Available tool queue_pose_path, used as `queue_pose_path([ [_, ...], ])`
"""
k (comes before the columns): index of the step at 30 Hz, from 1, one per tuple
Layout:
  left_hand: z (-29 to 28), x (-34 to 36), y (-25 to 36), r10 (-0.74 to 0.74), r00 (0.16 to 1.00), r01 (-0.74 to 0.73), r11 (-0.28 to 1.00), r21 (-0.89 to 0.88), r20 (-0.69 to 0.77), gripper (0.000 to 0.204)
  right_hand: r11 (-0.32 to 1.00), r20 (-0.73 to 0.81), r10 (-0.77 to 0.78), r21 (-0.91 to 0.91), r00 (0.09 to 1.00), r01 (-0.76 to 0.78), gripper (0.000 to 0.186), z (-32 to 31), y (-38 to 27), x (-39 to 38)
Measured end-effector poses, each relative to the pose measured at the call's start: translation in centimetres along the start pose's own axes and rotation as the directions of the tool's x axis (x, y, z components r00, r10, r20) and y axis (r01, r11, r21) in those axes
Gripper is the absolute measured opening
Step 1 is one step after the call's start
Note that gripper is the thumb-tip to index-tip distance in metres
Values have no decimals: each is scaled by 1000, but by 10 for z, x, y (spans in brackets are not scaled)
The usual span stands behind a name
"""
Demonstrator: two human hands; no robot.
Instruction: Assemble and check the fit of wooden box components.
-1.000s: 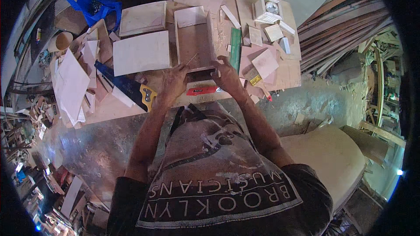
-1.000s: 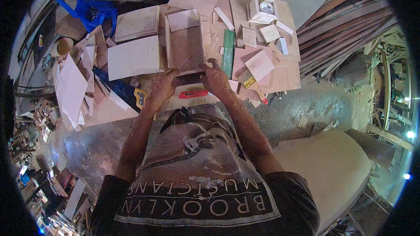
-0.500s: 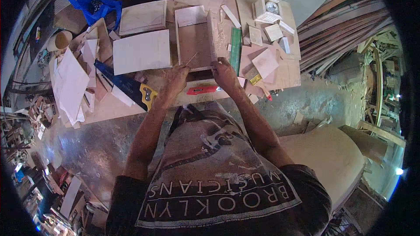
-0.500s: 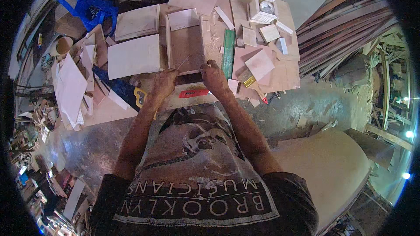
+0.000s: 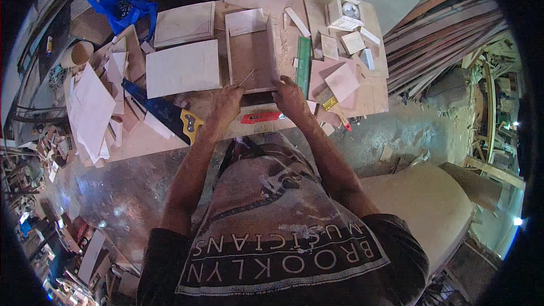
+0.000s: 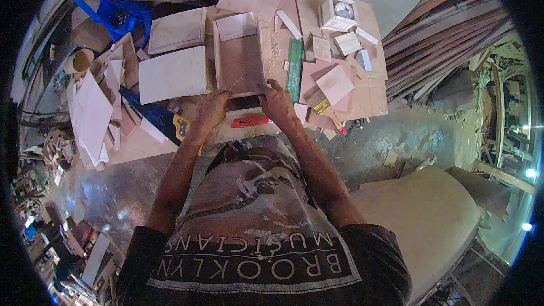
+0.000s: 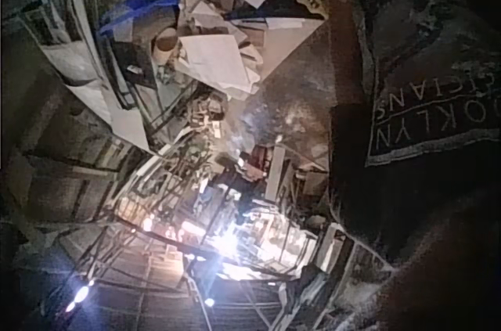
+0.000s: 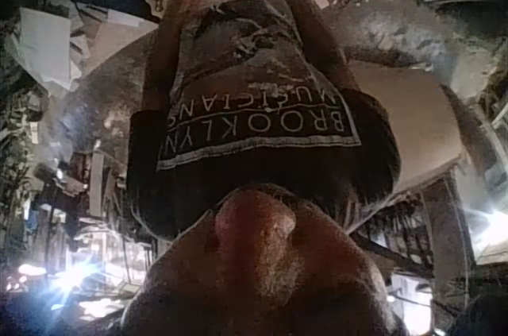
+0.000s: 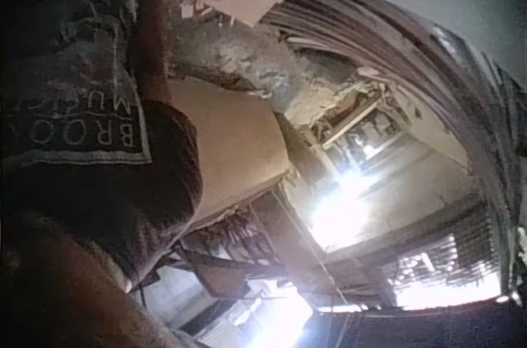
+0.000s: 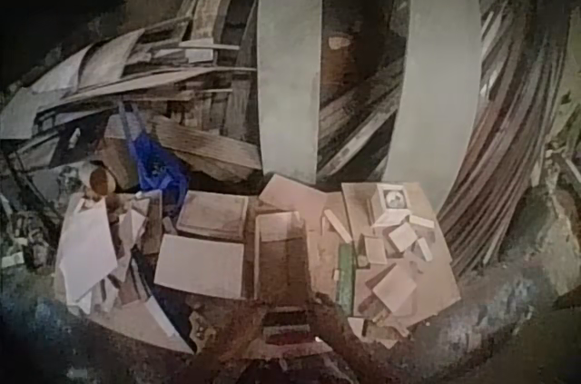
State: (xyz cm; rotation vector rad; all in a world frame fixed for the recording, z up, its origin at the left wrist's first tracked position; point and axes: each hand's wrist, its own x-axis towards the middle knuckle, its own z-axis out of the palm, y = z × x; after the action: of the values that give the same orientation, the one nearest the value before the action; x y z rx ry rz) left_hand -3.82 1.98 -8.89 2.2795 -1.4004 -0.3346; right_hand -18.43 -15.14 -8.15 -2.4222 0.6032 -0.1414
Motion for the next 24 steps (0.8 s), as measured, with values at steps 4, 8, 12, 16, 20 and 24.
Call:
queue_pose_path([
  [4,-8,1,3,-115,976,106,993,55,184,39,989,-108,-56,128,993,69,39,-11,-8,-5],
  [8,-19,4,12,-98,973,74,990,121,207,37,838,-195,204,542,959,-68,27,-1,30,-9],
  [12,-9,3,7,-120,985,122,993,-7,123,33,579,38,308,786,951,-218,22,27,64,-13],
  [16,-11,4,8,-118,979,114,993,36,166,30,499,63,257,846,964,-188,20,39,62,-13],
  [20,-11,6,5,-51,991,50,999,13,120,29,621,19,272,761,962,-191,22,54,61,-9],
  [24,-14,7,11,-103,982,101,995,16,156,26,536,30,390,805,920,-254,23,56,64,-7],
])
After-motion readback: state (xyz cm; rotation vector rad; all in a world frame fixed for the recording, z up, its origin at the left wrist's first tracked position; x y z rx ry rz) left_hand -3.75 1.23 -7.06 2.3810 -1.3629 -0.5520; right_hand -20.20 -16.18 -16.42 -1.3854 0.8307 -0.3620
